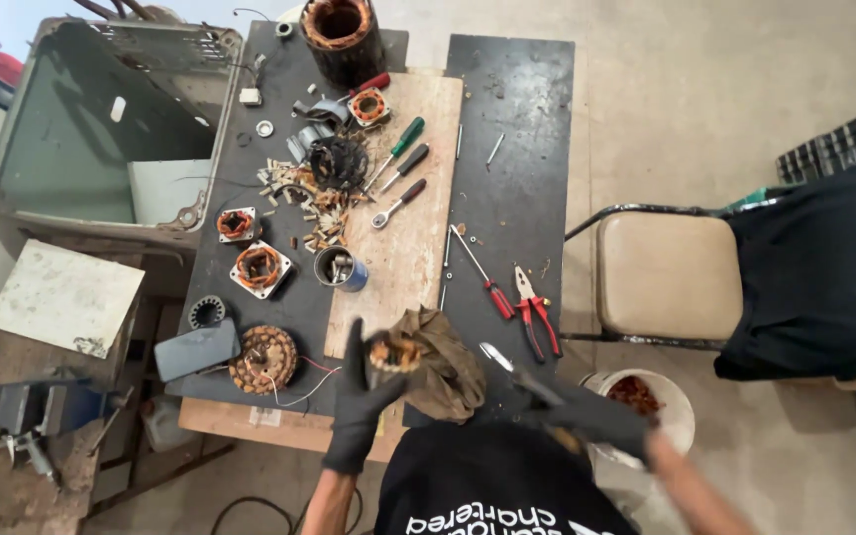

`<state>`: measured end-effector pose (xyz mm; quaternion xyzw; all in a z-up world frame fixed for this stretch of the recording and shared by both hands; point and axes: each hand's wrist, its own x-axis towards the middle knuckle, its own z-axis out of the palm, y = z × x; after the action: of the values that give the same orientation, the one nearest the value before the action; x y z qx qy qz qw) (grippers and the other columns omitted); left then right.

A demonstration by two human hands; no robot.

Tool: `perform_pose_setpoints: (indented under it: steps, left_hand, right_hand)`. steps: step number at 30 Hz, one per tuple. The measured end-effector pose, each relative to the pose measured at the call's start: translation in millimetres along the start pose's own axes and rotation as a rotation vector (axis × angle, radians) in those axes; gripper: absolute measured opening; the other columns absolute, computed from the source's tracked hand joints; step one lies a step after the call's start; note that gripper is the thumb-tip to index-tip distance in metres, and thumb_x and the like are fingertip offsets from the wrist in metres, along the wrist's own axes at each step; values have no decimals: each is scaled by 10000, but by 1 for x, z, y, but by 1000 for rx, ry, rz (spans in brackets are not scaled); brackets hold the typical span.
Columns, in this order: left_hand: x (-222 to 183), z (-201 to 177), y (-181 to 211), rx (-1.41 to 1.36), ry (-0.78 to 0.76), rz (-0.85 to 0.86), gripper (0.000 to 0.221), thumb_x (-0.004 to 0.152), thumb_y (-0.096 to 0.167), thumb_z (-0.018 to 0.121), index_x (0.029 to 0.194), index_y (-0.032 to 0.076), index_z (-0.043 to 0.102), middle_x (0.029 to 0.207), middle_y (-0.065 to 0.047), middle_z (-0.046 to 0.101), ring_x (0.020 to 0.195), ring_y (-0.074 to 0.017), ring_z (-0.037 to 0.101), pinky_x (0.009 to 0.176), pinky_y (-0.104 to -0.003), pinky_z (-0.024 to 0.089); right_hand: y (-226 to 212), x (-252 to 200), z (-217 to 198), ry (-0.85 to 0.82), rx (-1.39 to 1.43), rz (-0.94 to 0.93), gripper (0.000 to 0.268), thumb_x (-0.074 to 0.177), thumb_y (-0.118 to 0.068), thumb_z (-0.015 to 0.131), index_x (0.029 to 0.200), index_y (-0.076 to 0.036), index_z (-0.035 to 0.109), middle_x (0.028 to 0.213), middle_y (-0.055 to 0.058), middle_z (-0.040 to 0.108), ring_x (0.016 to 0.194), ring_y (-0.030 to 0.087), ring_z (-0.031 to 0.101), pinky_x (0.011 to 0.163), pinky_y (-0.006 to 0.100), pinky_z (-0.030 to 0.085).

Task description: Disassembling an electric motor stator by prying and pulling out copper windings using pliers and a screwdriver

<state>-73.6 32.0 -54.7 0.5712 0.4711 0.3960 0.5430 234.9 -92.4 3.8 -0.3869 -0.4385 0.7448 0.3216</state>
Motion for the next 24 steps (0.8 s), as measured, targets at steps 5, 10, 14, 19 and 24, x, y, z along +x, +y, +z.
perform_pose_setpoints:
  steps: [5, 10, 14, 19, 24]
  left_hand:
    - [-52, 29, -56, -1115, 271, -916, 565, 898, 319, 600, 1387, 37, 608, 1276, -204, 678, 1108, -340, 650, 1009, -461, 499]
    - [-52, 40, -55, -1423, 52, -893, 852, 898, 624, 467, 1525, 47, 460, 1520, -157, 514, 1343, -315, 500, 1172, -473, 361]
    - [-31, 33, -29, -1387, -36, -791, 841, 879, 585, 513, 1510, 30, 469, 1466, -162, 544, 1291, -311, 533, 1122, -457, 394]
    - [-16, 30, 2, -1339, -79, -635, 831, 857, 540, 564, 1493, 12, 480, 1405, -168, 578, 1232, -307, 570, 1066, -439, 431]
    - [-17, 38, 27, -1281, -158, -507, 824, 836, 494, 614, 1477, -7, 489, 1344, -175, 611, 1173, -304, 607, 1010, -423, 468]
  right_hand:
    - [99, 90, -12, 744, -1457, -151, 745, 793, -236, 578, 1522, -363, 493, 1376, 60, 662, 1492, 546, 248, 1242, 637, 129]
    - [103, 117, -2, 814, -1384, 118, 536, 884, -526, 597, 1388, -347, 625, 1542, 137, 505, 1472, 395, 393, 1193, 482, 325]
    - [129, 141, -48, 833, -1396, 313, 455, 712, -732, 584, 586, -303, 666, 606, -65, 700, 659, 209, 711, 572, 346, 495]
    - [182, 201, -131, 875, -1149, 389, 456, 917, -582, 509, 1256, -297, 619, 1164, 29, 721, 1100, 274, 722, 881, 456, 606]
    - [161, 205, -150, 814, -1206, 497, 326, 952, -374, 530, 1104, -161, 724, 1040, 81, 771, 1069, 278, 747, 896, 420, 607]
